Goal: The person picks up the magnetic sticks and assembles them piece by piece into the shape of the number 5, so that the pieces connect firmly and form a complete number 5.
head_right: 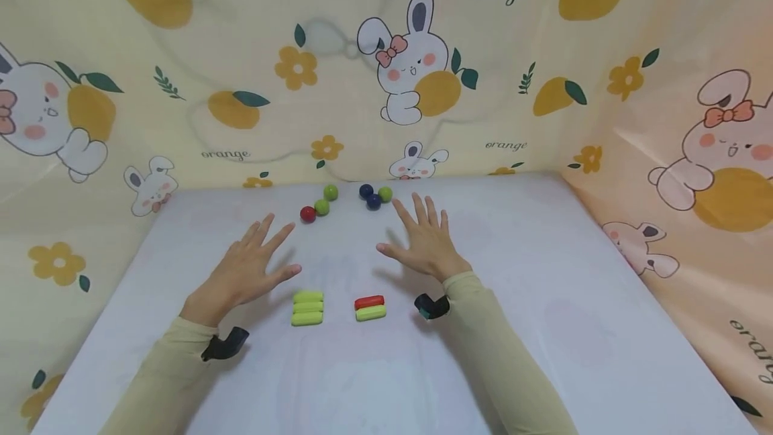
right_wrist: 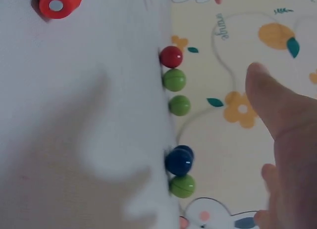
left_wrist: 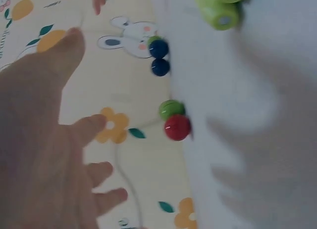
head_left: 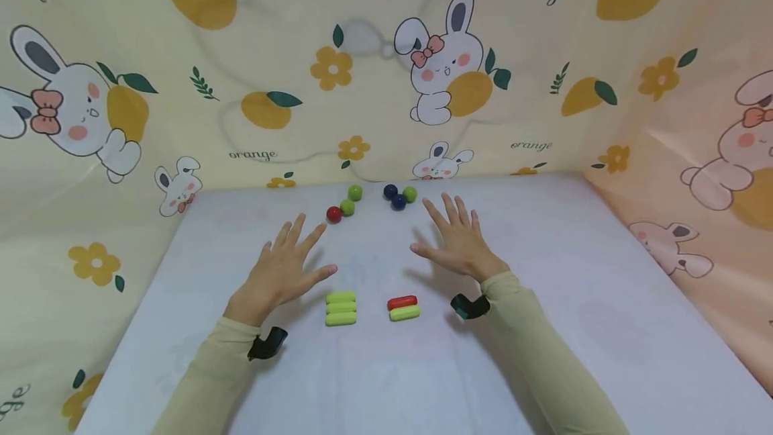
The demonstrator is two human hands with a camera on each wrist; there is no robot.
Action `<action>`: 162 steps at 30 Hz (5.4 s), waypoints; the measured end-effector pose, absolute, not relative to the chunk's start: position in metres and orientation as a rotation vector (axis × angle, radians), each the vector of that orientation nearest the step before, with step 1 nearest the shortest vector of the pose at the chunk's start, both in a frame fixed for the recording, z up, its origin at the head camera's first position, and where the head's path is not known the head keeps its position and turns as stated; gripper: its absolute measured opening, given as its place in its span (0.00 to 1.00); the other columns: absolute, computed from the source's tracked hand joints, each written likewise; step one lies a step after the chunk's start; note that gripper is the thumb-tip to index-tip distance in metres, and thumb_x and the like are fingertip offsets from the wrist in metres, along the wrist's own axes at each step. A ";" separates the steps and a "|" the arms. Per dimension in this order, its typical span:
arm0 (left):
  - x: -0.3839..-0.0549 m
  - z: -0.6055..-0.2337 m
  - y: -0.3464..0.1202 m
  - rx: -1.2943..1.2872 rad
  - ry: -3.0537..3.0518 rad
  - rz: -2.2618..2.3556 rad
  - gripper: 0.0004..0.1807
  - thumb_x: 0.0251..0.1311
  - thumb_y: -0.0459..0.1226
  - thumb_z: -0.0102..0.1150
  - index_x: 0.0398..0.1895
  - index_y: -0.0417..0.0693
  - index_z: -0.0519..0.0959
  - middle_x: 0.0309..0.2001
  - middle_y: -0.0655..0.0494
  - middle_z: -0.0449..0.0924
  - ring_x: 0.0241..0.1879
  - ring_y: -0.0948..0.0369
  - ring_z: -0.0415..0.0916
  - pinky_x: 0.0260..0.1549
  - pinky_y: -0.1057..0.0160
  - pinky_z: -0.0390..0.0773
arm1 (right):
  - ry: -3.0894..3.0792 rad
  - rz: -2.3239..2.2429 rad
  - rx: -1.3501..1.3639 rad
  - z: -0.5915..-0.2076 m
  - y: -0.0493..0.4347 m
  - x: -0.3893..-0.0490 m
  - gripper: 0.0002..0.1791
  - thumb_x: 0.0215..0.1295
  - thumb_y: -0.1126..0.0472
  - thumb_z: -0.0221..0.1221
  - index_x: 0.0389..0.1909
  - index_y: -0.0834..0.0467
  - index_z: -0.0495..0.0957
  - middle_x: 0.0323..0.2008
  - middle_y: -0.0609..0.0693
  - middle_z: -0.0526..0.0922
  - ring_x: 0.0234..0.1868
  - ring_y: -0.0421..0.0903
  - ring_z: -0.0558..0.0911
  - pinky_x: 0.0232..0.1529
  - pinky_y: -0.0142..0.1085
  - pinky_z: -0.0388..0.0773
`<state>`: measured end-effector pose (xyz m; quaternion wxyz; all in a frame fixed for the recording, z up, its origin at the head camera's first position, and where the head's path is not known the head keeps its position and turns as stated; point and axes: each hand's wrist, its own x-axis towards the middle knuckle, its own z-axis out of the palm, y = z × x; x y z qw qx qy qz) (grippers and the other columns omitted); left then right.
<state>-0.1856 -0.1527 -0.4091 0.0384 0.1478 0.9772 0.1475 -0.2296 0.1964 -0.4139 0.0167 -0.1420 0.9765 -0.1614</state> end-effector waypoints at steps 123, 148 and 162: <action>-0.208 -0.449 -0.086 0.507 2.531 0.989 0.13 0.78 0.36 0.46 0.58 0.46 0.77 0.33 0.52 0.75 0.19 0.61 0.71 0.28 0.64 0.74 | 2.206 -1.224 -0.687 -0.458 0.156 -0.240 0.17 0.68 0.62 0.65 0.55 0.59 0.76 0.54 0.57 0.83 0.46 0.45 0.79 0.51 0.34 0.75; -0.210 -0.449 -0.101 0.477 2.499 1.027 0.15 0.79 0.41 0.45 0.61 0.52 0.76 0.25 0.53 0.74 0.21 0.62 0.69 0.27 0.64 0.71 | 2.272 -1.259 -0.648 -0.463 0.174 -0.244 0.16 0.65 0.65 0.66 0.53 0.56 0.78 0.59 0.55 0.83 0.63 0.53 0.79 0.63 0.49 0.73; -0.244 -0.437 -0.138 0.398 2.686 1.259 0.21 0.78 0.40 0.45 0.70 0.45 0.68 0.61 0.39 0.75 0.57 0.44 0.77 0.51 0.51 0.82 | 2.251 -1.355 -0.539 -0.470 0.177 -0.251 0.21 0.65 0.66 0.65 0.58 0.58 0.75 0.65 0.65 0.77 0.19 0.41 0.74 0.25 0.29 0.74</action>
